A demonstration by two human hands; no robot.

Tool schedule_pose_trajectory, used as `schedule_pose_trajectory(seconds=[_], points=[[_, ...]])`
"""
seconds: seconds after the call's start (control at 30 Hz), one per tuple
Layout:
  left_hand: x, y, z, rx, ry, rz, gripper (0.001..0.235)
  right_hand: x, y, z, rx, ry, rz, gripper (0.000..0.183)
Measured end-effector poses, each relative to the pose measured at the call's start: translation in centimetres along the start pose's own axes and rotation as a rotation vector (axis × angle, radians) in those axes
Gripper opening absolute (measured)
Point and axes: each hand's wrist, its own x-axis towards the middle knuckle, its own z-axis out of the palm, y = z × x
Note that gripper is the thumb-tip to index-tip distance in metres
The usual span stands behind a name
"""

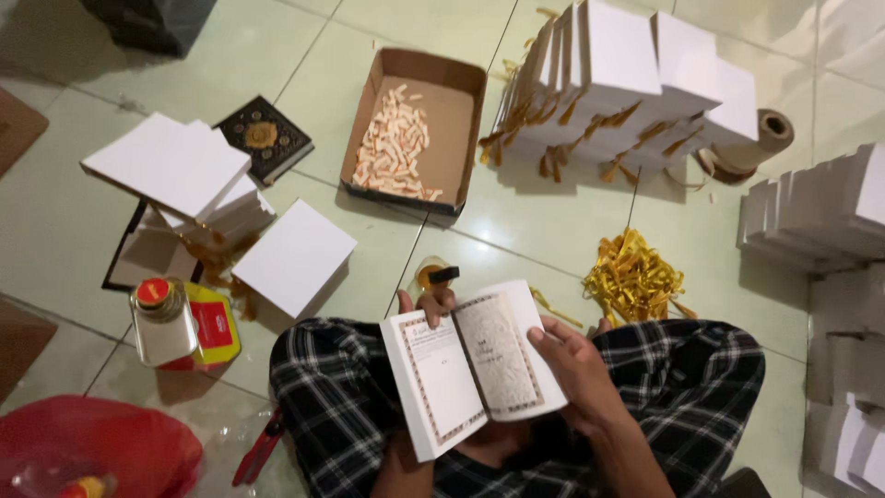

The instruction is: The person sits on the floor and applies glue to the spine of a white book using a small brush. They then press a gold ribbon onto the glued spine and smooth it down. The person repeats this process with another book, applying glue and attaching the ribbon.

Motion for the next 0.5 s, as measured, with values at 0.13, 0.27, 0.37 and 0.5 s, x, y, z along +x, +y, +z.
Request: schedule_pose_trajectory(seconds=[0.13, 0.27, 0.37, 0.5], points=[[-2.3, -1.4, -2.3, 0.001, 0.046, -0.025, 0.057, 0.4, -1.8, 0.8, -0.292, -0.073, -0.078, 0.03], [-3.4, -1.4, -3.7, 0.012, 0.06, -0.038, 0.057, 4.9, -3.1, -0.6, -0.349, -0.048, -0.4, 0.034], [-3.6, 0.2, -4.6, 0.016, 0.059, -0.028, 0.057, 13.1, 0.8, -5.1, -0.939, 0.092, -0.411, 0.028], [-4.3, 1.0, -5.7, 0.027, 0.068, -0.015, 0.056, 14.9, 4.7, -5.3, -1.383, 0.055, -0.083, 0.034]])
